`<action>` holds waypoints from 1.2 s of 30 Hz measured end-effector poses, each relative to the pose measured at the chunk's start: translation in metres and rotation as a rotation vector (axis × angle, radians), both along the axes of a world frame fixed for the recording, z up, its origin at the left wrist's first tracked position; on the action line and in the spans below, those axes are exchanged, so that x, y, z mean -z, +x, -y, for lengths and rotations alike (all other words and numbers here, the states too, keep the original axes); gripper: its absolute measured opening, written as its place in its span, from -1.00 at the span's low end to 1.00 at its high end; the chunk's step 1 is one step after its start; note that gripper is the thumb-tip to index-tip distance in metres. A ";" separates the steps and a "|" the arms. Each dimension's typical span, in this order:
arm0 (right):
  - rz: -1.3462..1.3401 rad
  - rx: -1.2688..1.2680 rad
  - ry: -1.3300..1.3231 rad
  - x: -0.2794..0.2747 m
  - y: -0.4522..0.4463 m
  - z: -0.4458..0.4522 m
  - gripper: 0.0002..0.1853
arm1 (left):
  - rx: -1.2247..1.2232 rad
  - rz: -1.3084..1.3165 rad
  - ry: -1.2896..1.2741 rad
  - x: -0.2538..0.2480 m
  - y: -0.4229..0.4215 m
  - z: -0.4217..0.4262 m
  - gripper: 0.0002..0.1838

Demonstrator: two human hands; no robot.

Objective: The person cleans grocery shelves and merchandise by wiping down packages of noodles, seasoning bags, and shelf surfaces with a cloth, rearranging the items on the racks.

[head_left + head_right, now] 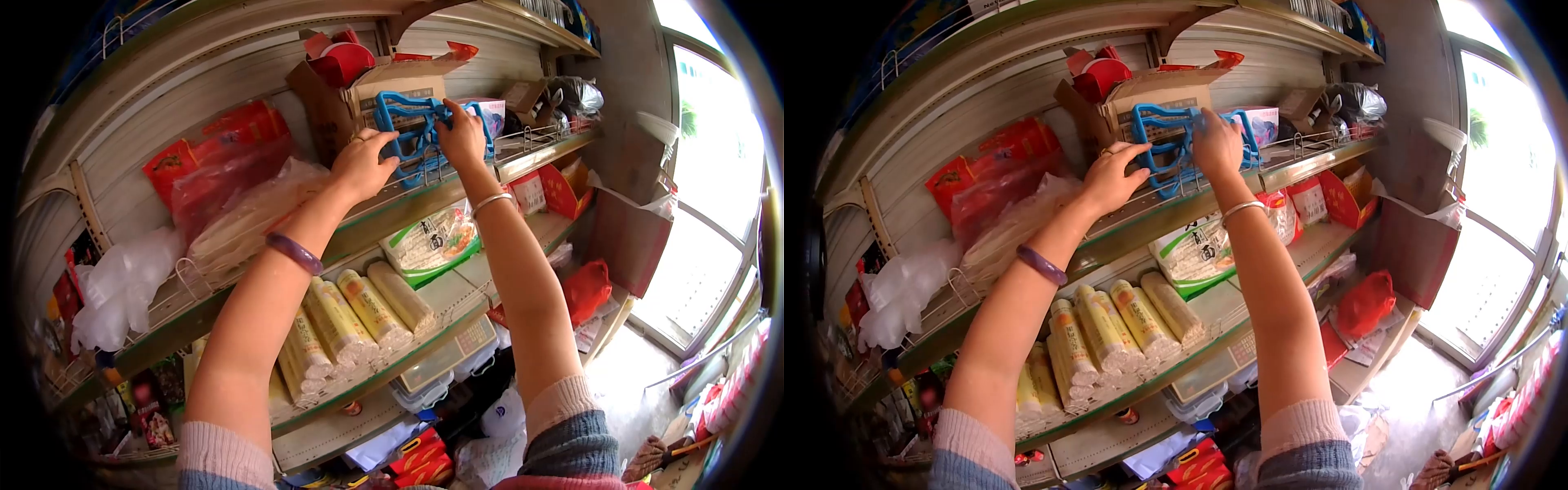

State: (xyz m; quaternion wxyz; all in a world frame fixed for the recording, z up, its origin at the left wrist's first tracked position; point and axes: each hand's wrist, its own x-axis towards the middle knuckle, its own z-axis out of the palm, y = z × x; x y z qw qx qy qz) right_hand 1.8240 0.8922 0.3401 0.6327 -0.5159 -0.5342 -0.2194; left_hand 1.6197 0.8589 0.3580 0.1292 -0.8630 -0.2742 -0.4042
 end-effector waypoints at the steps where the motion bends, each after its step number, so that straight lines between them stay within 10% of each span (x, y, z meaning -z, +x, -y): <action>1: 0.058 0.055 0.000 0.002 0.005 0.001 -0.52 | -0.011 -0.006 -0.047 -0.001 0.000 0.005 -0.55; 20: -0.185 -0.554 0.081 0.067 -0.020 0.128 -0.63 | 0.281 0.216 0.241 0.022 -0.008 0.070 -0.80; 26: -0.027 -0.594 -0.129 0.234 -0.086 0.229 -0.74 | 0.371 0.019 0.048 0.205 -0.095 0.210 -0.68; 31: -0.122 -0.794 -0.602 0.380 -0.148 0.322 -0.75 | -0.055 0.000 -0.393 0.371 -0.218 0.325 -0.81; 36: -0.326 -0.948 -1.035 0.456 -0.225 0.417 -0.77 | -0.488 0.097 -0.603 0.412 -0.319 0.439 -0.84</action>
